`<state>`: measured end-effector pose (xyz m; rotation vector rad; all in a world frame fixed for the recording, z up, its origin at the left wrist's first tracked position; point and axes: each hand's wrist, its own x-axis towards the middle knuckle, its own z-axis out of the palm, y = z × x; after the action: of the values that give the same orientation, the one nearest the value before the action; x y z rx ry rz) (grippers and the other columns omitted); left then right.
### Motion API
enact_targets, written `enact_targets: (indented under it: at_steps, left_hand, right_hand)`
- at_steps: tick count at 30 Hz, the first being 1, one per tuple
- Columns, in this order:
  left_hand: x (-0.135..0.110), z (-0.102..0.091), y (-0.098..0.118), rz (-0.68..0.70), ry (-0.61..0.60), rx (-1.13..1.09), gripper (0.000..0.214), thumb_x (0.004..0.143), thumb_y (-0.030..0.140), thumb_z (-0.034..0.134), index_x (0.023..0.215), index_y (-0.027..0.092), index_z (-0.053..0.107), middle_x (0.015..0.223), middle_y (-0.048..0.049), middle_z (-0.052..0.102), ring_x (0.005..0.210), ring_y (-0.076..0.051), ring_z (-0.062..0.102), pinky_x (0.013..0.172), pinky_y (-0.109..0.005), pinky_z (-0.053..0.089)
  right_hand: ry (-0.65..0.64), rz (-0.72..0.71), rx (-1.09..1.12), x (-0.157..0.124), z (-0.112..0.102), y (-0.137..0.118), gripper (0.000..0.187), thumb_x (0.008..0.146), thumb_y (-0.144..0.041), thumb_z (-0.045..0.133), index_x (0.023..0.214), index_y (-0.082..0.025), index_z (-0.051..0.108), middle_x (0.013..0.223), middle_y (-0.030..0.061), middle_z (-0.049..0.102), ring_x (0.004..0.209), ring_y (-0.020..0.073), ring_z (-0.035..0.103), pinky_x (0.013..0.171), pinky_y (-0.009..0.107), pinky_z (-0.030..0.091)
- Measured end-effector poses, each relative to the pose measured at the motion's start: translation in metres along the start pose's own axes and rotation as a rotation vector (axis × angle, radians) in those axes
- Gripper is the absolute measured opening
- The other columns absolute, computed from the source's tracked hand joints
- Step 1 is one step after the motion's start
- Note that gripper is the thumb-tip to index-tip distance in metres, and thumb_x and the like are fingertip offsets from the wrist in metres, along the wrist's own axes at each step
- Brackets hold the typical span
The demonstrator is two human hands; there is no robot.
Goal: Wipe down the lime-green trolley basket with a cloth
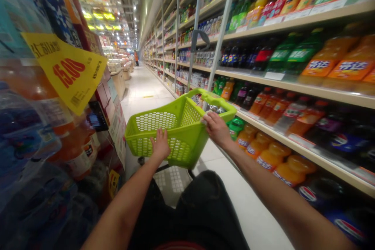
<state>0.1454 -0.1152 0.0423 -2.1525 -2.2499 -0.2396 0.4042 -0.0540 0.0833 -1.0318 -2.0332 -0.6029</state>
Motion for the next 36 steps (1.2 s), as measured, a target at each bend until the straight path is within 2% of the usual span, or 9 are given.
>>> enact_targets:
  at_steps: [3,10,13,17,20,27,30,33,36]
  left_hand:
    - [0.000,0.001,0.002,-0.009,-0.006,-0.006,0.088,0.066,0.023,0.050,0.143,0.015,0.009,0.152,-0.0096,0.001,0.139,-0.026,-0.002,0.107,-0.057,0.014]
    - [0.000,-0.006,-0.006,0.034,0.006,0.017,0.082,0.070,0.028,0.051,0.142,0.017,0.013,0.151,-0.0087,0.007,0.139,-0.025,0.004,0.107,-0.057,0.013]
    - [-0.001,-0.007,-0.012,0.026,0.035,0.033,0.078,0.072,0.028,0.049,0.142,0.018,0.015,0.151,-0.0078,0.011,0.139,-0.025,0.006,0.108,-0.056,0.012]
    - [-0.003,-0.003,-0.016,0.005,0.065,0.039,0.079,0.072,0.026,0.049,0.142,0.017,0.014,0.151,-0.0080,0.009,0.139,-0.025,0.004,0.108,-0.056,0.014]
    - [-0.004,0.000,-0.015,0.011,0.072,0.030,0.079,0.072,0.026,0.049,0.142,0.017,0.014,0.151,-0.0077,0.008,0.139,-0.024,0.004,0.108,-0.056,0.014]
    - [-0.004,0.001,-0.015,-0.004,0.063,0.042,0.080,0.071,0.029,0.051,0.142,0.018,0.015,0.151,-0.0087,0.008,0.139,-0.026,0.006,0.107,-0.056,0.015]
    - [-0.003,0.001,-0.016,0.007,0.078,0.072,0.080,0.072,0.027,0.050,0.142,0.017,0.014,0.151,-0.0086,0.008,0.139,-0.026,0.006,0.107,-0.056,0.015]
    - [-0.004,-0.003,-0.016,0.024,0.052,0.084,0.079,0.072,0.027,0.050,0.142,0.016,0.015,0.151,-0.0086,0.010,0.139,-0.026,0.006,0.108,-0.055,0.014]
    - [-0.005,-0.007,-0.017,0.040,0.037,0.094,0.079,0.073,0.028,0.050,0.142,0.013,0.015,0.151,-0.0099,0.011,0.138,-0.027,0.006,0.109,-0.054,0.013]
  right_hand:
    - [-0.001,0.008,0.010,-0.003,0.004,-0.011,0.040,0.079,-0.014,0.046,0.119,-0.015,0.053,0.129,0.0134,0.050,0.127,0.0262,0.036,0.102,0.047,0.036]
    - [-0.082,-0.095,0.105,0.004,0.047,-0.059,0.037,0.082,-0.007,0.042,0.114,-0.016,0.058,0.123,0.0125,0.055,0.126,0.0218,0.039,0.102,0.044,0.037]
    - [-0.051,-0.081,0.068,0.004,0.039,-0.044,0.035,0.083,-0.007,0.040,0.109,-0.016,0.061,0.122,0.0121,0.057,0.125,0.0214,0.040,0.100,0.043,0.040]
    - [0.056,0.032,-0.012,-0.002,0.008,-0.008,0.034,0.083,-0.010,0.041,0.112,-0.015,0.059,0.124,0.0122,0.055,0.127,0.0232,0.037,0.101,0.045,0.039]
    - [0.119,0.092,-0.040,-0.006,-0.002,0.000,0.033,0.083,-0.012,0.044,0.113,-0.013,0.058,0.125,0.0140,0.053,0.128,0.0252,0.035,0.102,0.047,0.038]
    - [0.027,0.000,0.096,-0.006,0.042,-0.050,0.038,0.083,-0.007,0.040,0.115,-0.020,0.058,0.127,0.0101,0.054,0.129,0.0217,0.035,0.103,0.048,0.037]
    - [0.004,-0.024,0.137,-0.003,0.052,-0.059,0.037,0.085,-0.008,0.039,0.115,-0.020,0.058,0.127,0.0110,0.053,0.129,0.0214,0.035,0.102,0.049,0.037]
    - [0.020,0.046,0.134,0.003,0.037,-0.041,0.035,0.086,-0.009,0.038,0.113,-0.019,0.059,0.128,0.0103,0.053,0.130,0.0201,0.033,0.104,0.046,0.036]
    - [0.006,0.154,0.111,0.002,0.001,-0.002,0.035,0.087,-0.012,0.038,0.114,-0.020,0.058,0.130,0.0069,0.051,0.131,0.0178,0.031,0.107,0.043,0.032]
